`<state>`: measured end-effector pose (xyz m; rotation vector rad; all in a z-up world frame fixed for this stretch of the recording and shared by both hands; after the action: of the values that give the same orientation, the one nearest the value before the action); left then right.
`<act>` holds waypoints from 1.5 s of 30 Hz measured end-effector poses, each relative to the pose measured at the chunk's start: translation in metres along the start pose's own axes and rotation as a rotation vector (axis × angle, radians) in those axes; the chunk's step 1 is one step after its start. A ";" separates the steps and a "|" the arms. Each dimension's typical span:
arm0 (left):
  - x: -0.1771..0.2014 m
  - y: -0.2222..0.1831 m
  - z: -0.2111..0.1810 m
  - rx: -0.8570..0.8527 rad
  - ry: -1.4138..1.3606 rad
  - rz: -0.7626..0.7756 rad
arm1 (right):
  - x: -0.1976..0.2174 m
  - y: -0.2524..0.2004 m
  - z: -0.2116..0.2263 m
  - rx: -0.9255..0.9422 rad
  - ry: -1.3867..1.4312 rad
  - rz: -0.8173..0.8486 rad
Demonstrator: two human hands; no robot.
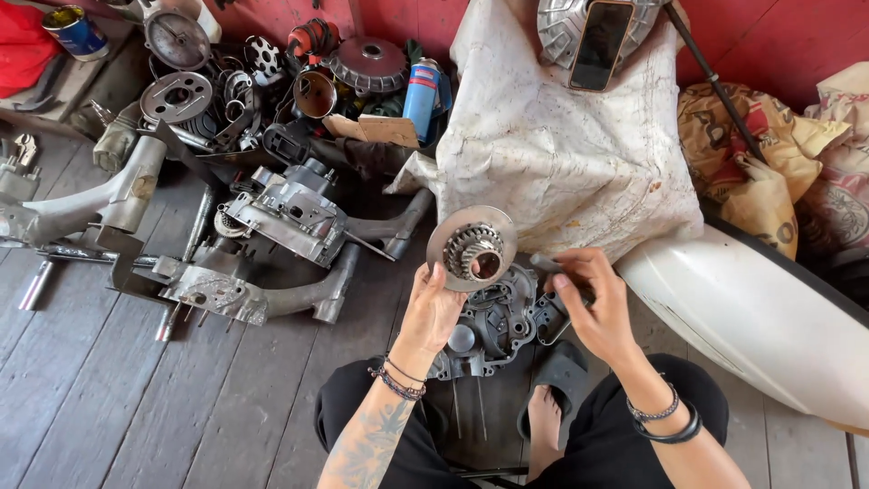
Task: Scraping and cleaning a motorcycle clutch hub using a small hand tool while sitting on the floor.
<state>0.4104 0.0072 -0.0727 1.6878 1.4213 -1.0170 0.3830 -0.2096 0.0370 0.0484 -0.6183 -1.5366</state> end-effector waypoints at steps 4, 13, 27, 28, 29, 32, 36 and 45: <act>-0.037 -0.008 -0.005 0.113 -0.084 -0.066 | -0.011 0.001 0.002 0.020 -0.007 0.034; -0.062 -0.018 -0.001 0.241 -0.060 0.070 | -0.009 0.014 -0.023 -0.167 -0.009 0.091; -0.044 -0.033 0.028 0.259 0.766 0.323 | -0.005 0.017 -0.002 0.257 -0.379 0.228; -0.044 -0.033 0.027 0.260 0.762 0.317 | 0.001 0.018 -0.007 0.227 -0.399 0.193; -0.045 -0.031 0.027 0.257 0.759 0.315 | 0.008 0.022 -0.012 0.202 -0.422 0.157; -0.047 -0.030 0.027 0.273 0.802 0.312 | -0.004 0.013 -0.009 0.248 -0.417 0.181; -0.041 -0.030 0.029 0.287 0.842 0.304 | -0.010 0.011 -0.001 0.304 -0.413 0.212; -0.047 -0.030 0.018 0.263 0.969 0.283 | -0.014 0.009 -0.009 0.322 -0.430 0.152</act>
<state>0.3747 -0.0246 -0.0393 2.6813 1.5497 -0.1873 0.3966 -0.1989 0.0280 -0.0853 -1.1818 -1.2941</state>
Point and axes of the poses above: each hand's wrist, its own y-axis towards the middle knuckle, its own x-axis out of the back of the hand, z = x × y, the point moved 6 cm from there along y, towards the middle knuckle, and after that the axes turned 2 degrees about x, right-handed, at the moved point
